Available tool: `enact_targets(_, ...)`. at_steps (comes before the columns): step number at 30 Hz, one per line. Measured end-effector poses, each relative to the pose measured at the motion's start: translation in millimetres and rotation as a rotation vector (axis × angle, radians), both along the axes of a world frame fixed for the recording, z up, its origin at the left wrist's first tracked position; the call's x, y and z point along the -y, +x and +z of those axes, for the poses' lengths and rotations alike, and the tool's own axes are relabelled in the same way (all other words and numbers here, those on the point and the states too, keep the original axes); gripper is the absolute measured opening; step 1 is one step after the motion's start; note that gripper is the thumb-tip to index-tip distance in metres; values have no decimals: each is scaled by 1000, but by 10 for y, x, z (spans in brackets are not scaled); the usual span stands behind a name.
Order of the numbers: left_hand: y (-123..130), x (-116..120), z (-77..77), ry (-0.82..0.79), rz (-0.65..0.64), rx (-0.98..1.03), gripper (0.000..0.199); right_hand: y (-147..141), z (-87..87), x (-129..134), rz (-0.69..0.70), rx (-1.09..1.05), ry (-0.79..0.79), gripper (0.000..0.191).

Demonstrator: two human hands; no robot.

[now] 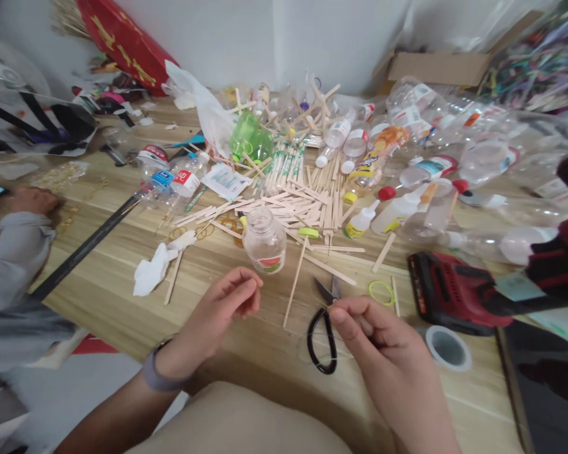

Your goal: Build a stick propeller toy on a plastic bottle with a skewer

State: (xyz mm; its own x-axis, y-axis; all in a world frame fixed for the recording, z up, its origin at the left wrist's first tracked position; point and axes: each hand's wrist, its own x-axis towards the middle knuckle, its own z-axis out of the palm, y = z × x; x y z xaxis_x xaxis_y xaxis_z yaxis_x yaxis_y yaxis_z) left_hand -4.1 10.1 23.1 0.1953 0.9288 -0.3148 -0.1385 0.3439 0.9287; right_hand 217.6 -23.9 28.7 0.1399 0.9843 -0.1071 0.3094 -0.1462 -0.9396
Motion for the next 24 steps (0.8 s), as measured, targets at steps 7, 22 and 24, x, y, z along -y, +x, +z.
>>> enact_targets(7,-922,-378,69,494,54,-1541,26,7,-33,9,47,16,6,32)
enact_targets(22,-1297,-509,-193,350,-51,-1963,38,-86,-80,42,9,23,65,31)
enact_targets(24,-1300,-519,-181,359,-47,-1964,39,-105,-62,41,9,10,58,33)
